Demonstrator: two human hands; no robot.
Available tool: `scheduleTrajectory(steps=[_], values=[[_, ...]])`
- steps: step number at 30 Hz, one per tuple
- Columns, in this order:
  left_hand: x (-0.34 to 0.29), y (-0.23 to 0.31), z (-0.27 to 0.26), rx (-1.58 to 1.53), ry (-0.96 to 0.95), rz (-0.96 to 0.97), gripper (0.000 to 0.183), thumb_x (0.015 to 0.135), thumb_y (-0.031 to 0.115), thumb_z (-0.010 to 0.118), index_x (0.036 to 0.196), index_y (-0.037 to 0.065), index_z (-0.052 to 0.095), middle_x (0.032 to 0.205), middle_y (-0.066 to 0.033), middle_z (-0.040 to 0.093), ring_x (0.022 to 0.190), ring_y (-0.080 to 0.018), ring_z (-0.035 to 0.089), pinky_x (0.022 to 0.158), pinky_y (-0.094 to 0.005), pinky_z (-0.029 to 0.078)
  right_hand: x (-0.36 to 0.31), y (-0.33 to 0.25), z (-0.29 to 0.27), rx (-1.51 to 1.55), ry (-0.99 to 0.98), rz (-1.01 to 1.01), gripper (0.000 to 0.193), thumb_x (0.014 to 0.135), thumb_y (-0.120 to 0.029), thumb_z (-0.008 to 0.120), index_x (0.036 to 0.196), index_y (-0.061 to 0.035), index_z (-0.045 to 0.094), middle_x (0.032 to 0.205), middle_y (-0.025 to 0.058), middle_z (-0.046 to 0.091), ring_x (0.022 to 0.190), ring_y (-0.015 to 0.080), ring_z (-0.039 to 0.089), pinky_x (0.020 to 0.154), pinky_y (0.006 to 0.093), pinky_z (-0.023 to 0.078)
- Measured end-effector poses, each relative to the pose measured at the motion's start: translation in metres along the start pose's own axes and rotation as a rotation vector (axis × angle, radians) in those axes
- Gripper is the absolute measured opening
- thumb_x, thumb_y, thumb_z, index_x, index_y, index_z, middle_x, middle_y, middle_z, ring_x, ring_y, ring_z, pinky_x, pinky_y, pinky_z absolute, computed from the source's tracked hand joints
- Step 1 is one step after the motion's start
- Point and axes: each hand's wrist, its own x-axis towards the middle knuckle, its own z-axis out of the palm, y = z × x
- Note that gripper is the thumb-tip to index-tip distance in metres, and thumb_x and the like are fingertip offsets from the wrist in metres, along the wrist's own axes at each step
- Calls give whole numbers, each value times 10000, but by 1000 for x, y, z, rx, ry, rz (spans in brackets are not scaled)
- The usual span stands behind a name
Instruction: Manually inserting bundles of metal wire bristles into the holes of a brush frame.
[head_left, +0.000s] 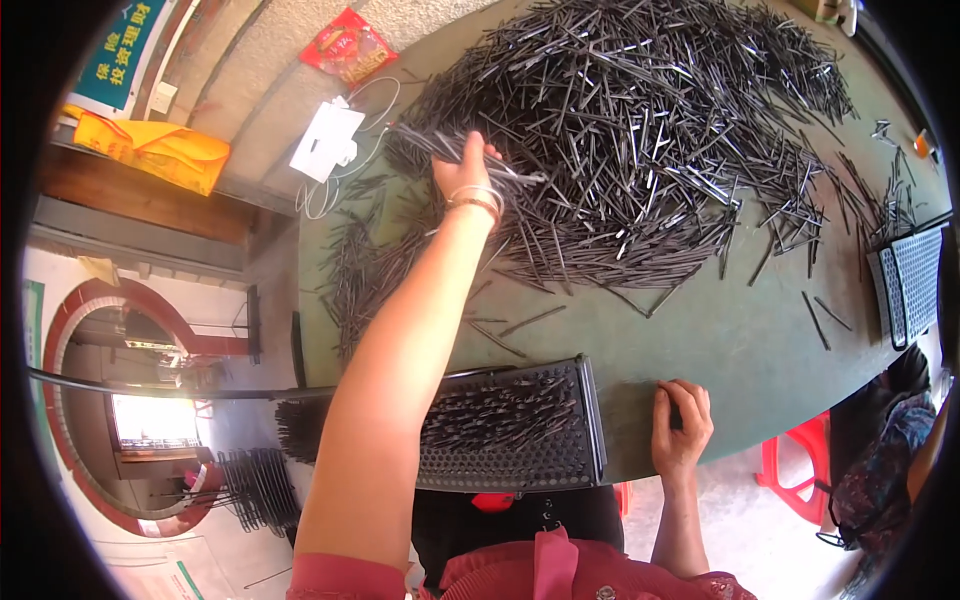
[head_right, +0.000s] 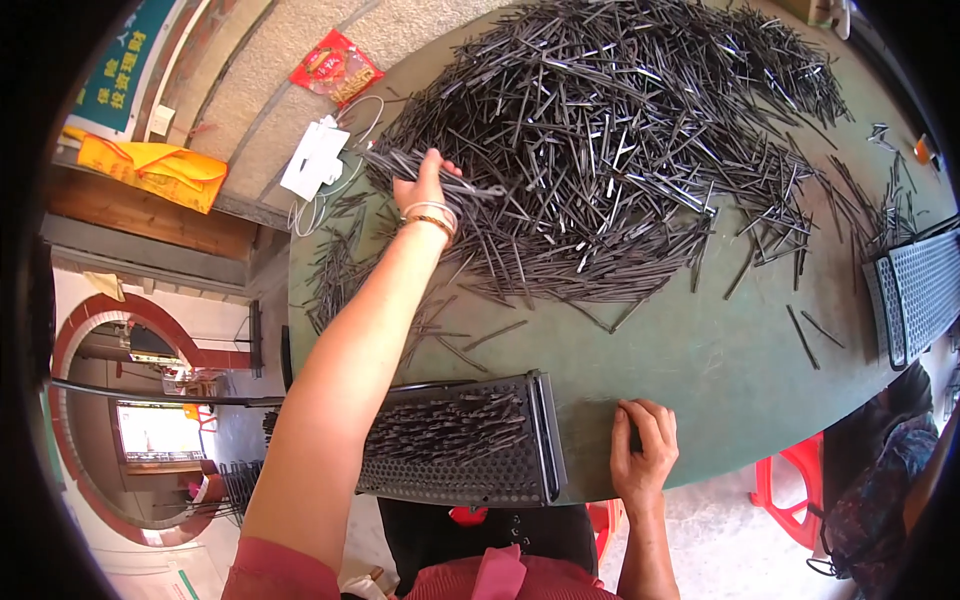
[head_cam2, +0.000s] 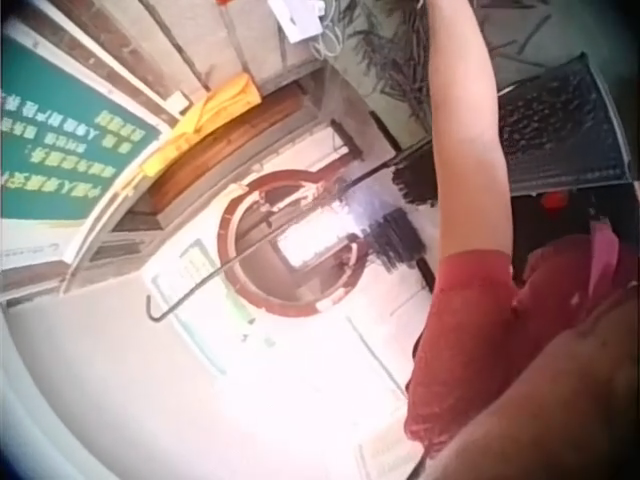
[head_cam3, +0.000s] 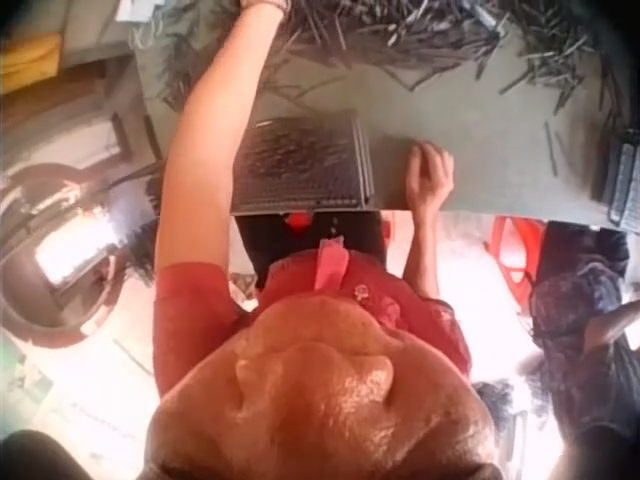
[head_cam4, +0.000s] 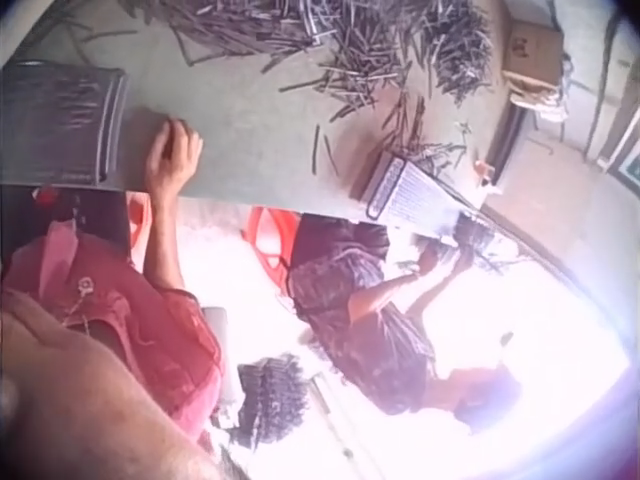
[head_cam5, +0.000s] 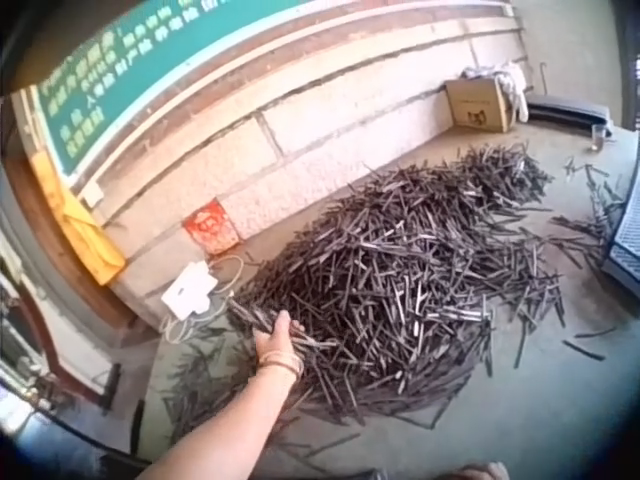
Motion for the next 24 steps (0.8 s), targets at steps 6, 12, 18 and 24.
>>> scheduleTrajectory(steps=[6,12,18,24], values=[[12,54,23,-293,177,-211,375,752,48,705,1008,-35,443,752,-147,592,571,-212,589,528,-355,541,-3,-4,-3,-1,7,-28,84,782,45,607,857,10,619,844,120,611,741,252,563,664,331,454],[-48,85,48,-459,-3,-398,271,770,108,720,907,-7,517,713,-113,600,614,-222,600,586,-365,543,19,-34,-1,660,94,326,350,928,-190,537,1216,7,511,1100,105,603,973,170,559,828,281,433],[-131,88,64,-460,-117,-310,262,762,10,697,945,6,510,753,-102,577,655,-202,590,608,-353,552,107,-75,56,1344,164,381,580,942,-424,430,1361,-40,312,1302,117,457,1107,214,466,973,348,330],[-165,82,62,-387,-317,-193,252,742,-24,690,925,34,527,792,-72,599,674,-183,596,647,-321,520,131,-92,64,1642,147,500,372,952,-352,447,1141,-42,529,1106,85,604,1018,200,568,872,331,443]])
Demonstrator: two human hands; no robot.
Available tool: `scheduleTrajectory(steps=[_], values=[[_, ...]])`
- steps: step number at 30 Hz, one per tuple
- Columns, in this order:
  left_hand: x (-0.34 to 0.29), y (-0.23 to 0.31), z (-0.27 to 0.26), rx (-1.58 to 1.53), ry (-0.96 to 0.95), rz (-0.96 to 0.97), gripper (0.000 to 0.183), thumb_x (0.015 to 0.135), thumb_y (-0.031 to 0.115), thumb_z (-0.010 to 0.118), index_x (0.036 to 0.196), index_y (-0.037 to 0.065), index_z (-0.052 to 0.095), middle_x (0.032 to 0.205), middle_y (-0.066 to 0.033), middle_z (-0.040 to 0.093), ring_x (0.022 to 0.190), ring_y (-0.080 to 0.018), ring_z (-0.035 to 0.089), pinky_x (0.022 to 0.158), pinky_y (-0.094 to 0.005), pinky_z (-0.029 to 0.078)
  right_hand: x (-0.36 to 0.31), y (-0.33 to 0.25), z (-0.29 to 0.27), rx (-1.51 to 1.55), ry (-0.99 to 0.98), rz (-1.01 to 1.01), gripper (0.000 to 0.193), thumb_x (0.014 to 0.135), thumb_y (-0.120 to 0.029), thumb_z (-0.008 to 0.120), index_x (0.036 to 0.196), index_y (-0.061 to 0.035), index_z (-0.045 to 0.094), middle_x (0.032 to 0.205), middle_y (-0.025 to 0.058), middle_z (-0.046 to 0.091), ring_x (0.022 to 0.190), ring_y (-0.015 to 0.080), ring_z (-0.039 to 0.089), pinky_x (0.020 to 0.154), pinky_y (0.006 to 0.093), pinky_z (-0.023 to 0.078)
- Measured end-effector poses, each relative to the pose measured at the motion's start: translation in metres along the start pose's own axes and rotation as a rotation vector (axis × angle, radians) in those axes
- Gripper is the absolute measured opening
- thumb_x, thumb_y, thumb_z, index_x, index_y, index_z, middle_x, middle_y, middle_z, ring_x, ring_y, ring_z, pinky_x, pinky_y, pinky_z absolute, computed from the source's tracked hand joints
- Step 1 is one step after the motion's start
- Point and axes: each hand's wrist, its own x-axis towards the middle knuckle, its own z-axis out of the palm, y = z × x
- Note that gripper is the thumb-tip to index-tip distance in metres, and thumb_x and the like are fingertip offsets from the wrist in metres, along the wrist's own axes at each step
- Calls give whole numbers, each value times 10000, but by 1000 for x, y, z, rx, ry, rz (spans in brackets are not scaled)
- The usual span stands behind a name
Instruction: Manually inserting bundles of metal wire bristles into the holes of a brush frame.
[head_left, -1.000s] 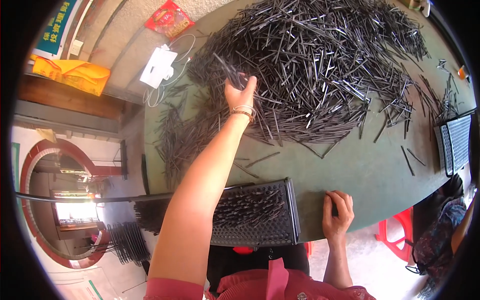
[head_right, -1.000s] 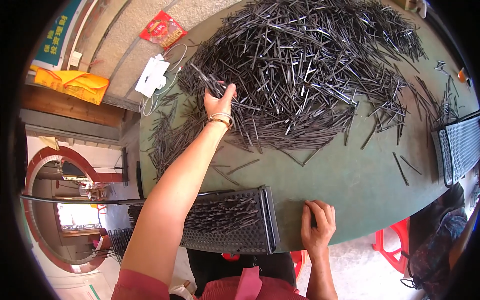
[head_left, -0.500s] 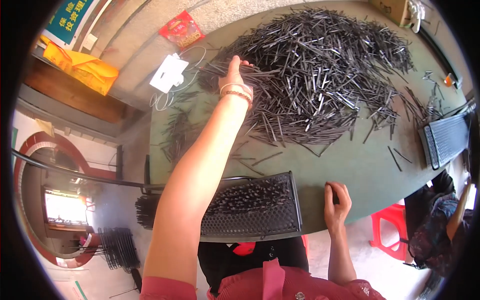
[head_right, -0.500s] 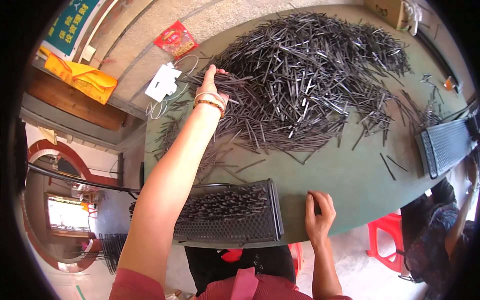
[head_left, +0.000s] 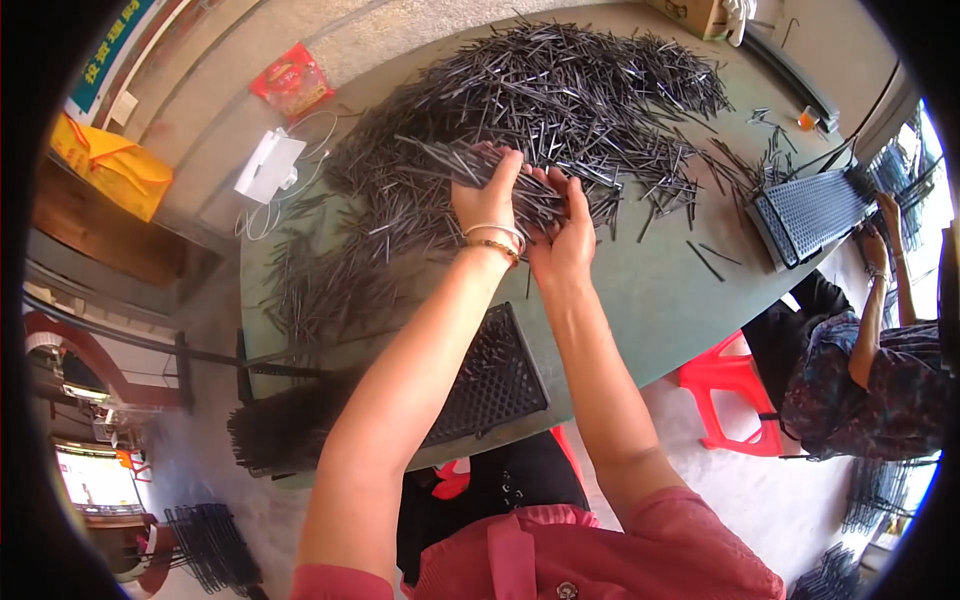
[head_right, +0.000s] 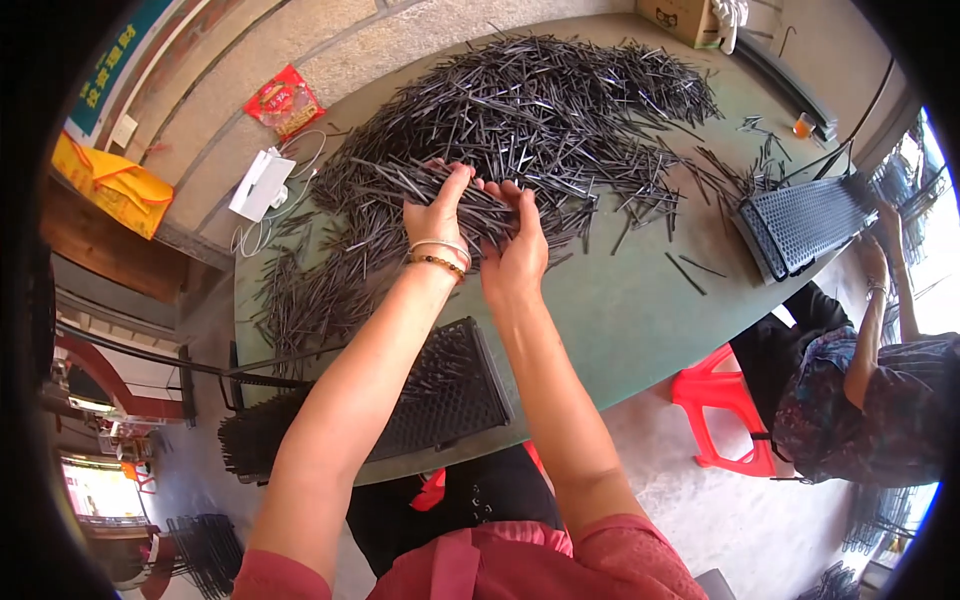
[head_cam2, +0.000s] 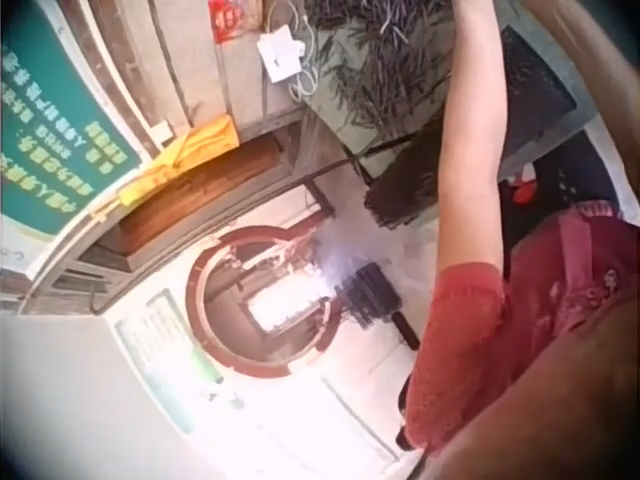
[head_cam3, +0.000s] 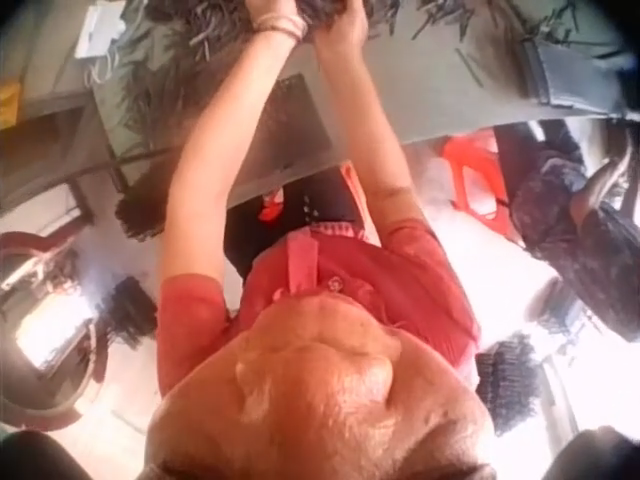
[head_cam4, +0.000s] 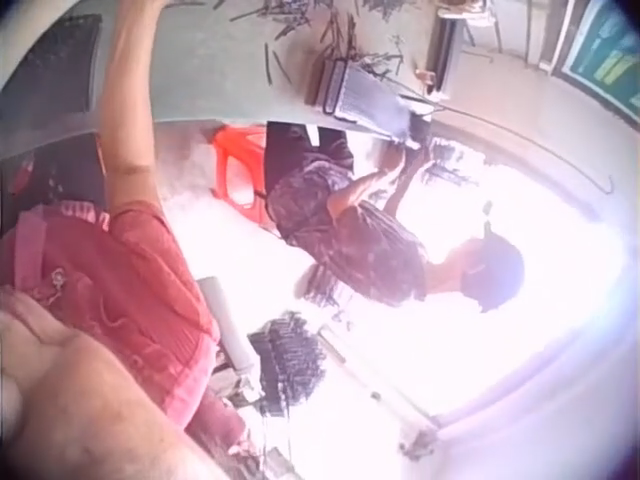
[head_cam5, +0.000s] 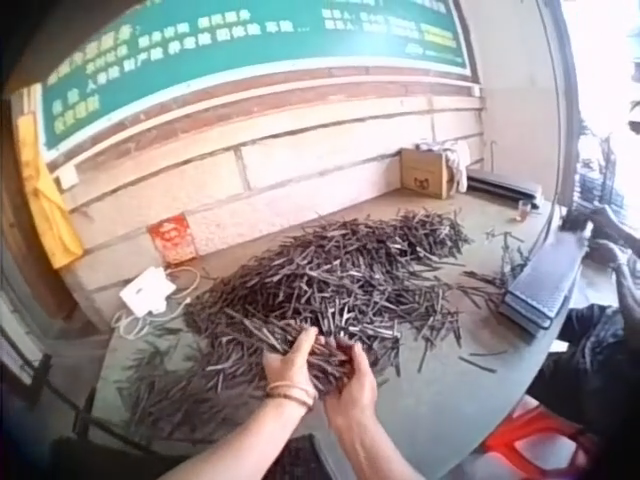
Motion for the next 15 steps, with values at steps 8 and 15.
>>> scheduleTrajectory(steps=[8,15], values=[[-2,17,-9,435,-238,73,310,752,-13,695,1030,21,561,930,-56,653,769,-91,606,647,-229,505,-1,31,-8,112,-76,118,376,975,-331,403,1122,-15,543,1092,106,607,989,229,584,874,385,476],[-4,16,-10,467,-279,246,328,733,-43,683,1029,26,561,947,-26,603,804,-96,597,719,-237,507,-2,25,3,163,-20,187,389,965,-382,403,1023,-42,583,1035,98,633,942,229,600,854,375,483]])
